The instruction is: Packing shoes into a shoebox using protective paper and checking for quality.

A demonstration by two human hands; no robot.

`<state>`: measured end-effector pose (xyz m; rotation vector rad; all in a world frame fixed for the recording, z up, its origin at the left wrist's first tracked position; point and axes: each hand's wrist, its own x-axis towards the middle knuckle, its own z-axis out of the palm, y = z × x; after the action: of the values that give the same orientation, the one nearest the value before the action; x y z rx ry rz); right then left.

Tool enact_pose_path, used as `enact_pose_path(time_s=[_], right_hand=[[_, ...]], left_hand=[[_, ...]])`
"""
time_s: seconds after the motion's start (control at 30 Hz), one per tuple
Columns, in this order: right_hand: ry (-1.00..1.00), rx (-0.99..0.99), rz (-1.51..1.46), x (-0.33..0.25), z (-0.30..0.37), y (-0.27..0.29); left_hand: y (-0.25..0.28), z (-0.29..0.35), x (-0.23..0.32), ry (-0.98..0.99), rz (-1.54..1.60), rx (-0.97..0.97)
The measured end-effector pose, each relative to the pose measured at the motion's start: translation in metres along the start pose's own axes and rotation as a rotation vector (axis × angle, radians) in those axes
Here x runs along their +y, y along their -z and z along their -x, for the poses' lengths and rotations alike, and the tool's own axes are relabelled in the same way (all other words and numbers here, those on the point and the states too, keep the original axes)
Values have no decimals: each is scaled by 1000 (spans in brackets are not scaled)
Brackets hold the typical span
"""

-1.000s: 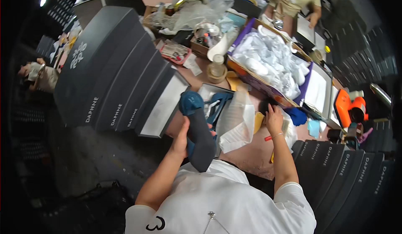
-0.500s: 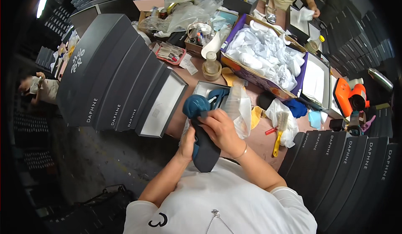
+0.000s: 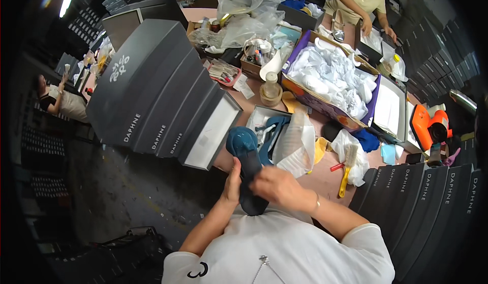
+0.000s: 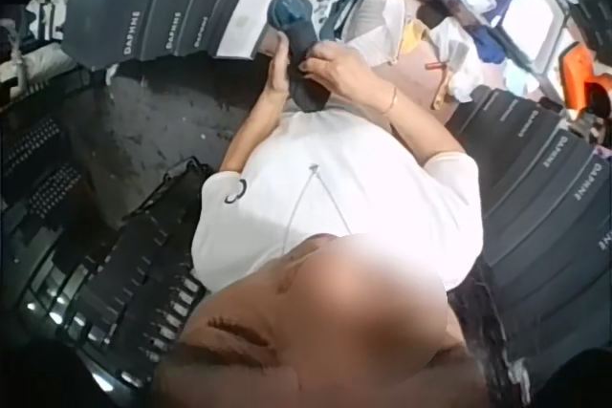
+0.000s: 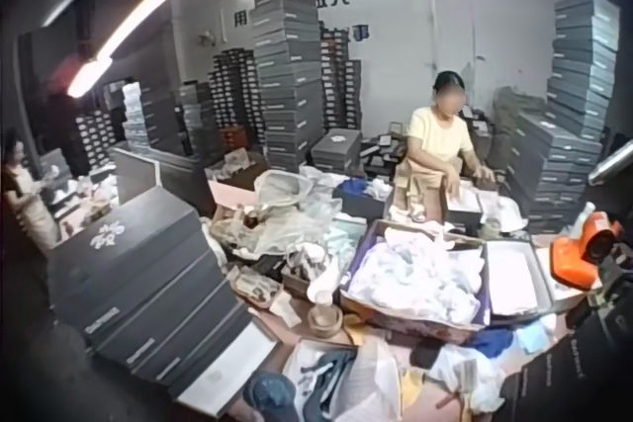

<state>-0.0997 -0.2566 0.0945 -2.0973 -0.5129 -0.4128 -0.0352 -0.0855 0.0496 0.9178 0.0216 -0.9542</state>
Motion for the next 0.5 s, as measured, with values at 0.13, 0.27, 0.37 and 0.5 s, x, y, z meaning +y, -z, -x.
enact_pose_path(time_s=[0.13, 0.27, 0.37, 0.5], right_hand=[[-98, 146, 153, 8, -27, -15], [-280, -124, -16, -21, 17, -7], [-509, -20, 89, -10, 43, 5], [-768, 213, 145, -12, 59, 6]], left_hand=[[-8, 0, -1, -157, -51, 85], [9, -23, 40, -89, -16, 170], [73, -80, 62, -171, -396, 335], [96, -116, 49, -602, -1480, 432]])
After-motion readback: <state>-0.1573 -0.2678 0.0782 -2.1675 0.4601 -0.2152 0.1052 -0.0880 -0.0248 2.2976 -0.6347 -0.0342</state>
